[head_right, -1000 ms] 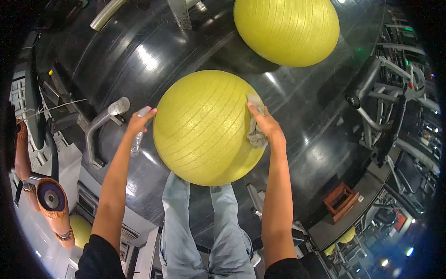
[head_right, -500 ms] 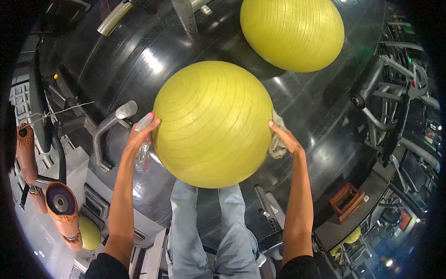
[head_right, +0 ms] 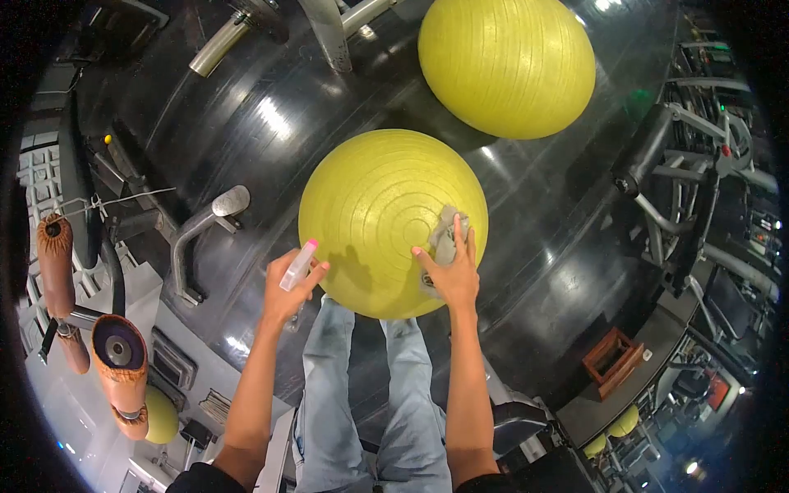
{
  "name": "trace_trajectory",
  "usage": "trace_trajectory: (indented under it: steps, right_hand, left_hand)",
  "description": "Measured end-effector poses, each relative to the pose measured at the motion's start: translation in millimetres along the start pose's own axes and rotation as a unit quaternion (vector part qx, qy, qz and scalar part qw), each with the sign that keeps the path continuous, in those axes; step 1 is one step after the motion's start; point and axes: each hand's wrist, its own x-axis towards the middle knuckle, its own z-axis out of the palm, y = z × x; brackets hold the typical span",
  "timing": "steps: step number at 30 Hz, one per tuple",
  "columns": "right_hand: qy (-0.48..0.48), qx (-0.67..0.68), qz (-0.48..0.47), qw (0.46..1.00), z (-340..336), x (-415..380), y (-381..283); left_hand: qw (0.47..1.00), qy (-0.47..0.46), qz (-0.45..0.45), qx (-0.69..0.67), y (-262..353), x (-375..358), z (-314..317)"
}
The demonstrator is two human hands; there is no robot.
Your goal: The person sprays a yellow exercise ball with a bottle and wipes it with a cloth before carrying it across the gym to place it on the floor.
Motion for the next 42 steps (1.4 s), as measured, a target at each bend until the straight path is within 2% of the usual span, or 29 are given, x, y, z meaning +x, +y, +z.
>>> trace_trajectory:
  steps: [4,6,10,13,19,21,25,30,32,33,34,35,36,38,40,42]
  right_hand:
    - [0.043,0.049,-0.035,0.997,14,3,12]
    - [0.046,0.059,-0.038,0.996,17,7,12]
    - [0.068,0.081,-0.048,0.993,25,9,7]
    - [0.087,0.083,-0.044,0.992,31,12,0]
    - [0.136,0.095,-0.047,0.985,47,17,-13]
    - [0.146,0.104,-0.046,0.983,49,21,-17]
    - [0.154,0.145,-0.047,0.976,49,29,-24]
    - [0.163,0.192,-0.082,0.964,48,46,-23]
    - [0.152,0.263,-0.108,0.947,47,55,-21]
    - [0.164,0.325,-0.099,0.926,47,57,-25]
    - [0.163,0.327,-0.1,0.926,42,57,-24]
    - [0.119,0.481,-0.047,0.867,34,56,-21]
    - [0.072,0.62,0.009,0.781,27,53,-18]
    - [0.128,0.625,0.032,0.77,12,35,-15]
    - [0.177,0.539,0.035,0.823,6,17,7]
    - [0.194,0.493,0.037,0.847,6,-1,31]
  left_hand:
    - [0.999,0.005,0.041,-0.033,28,12,14]
    - [0.998,-0.023,0.004,-0.058,47,20,17]
    - [0.998,-0.054,0.027,-0.013,65,43,27]
    - [0.998,-0.058,-0.003,0.007,71,61,32]
    - [0.996,-0.026,-0.013,0.088,72,69,23]
    - [0.998,-0.007,0.022,0.055,62,63,16]
    - [0.999,0.016,0.033,0.023,48,33,3]
    - [0.999,0.015,-0.007,0.029,24,-2,3]
    - [0.991,0.019,0.035,0.13,3,-6,6]
    - [0.99,0.032,0.034,0.135,3,-7,8]
    - [0.989,0.034,0.035,0.136,5,-7,9]
    - [0.993,0.039,0.034,0.108,8,-7,10]
    - [0.995,0.043,0.032,0.08,13,-7,12]
    - [0.996,0.033,0.054,0.057,30,-7,17]
    - [0.996,0.023,0.077,0.034,53,-5,23]
    - [0.991,0.012,0.127,0.038,74,-1,34]
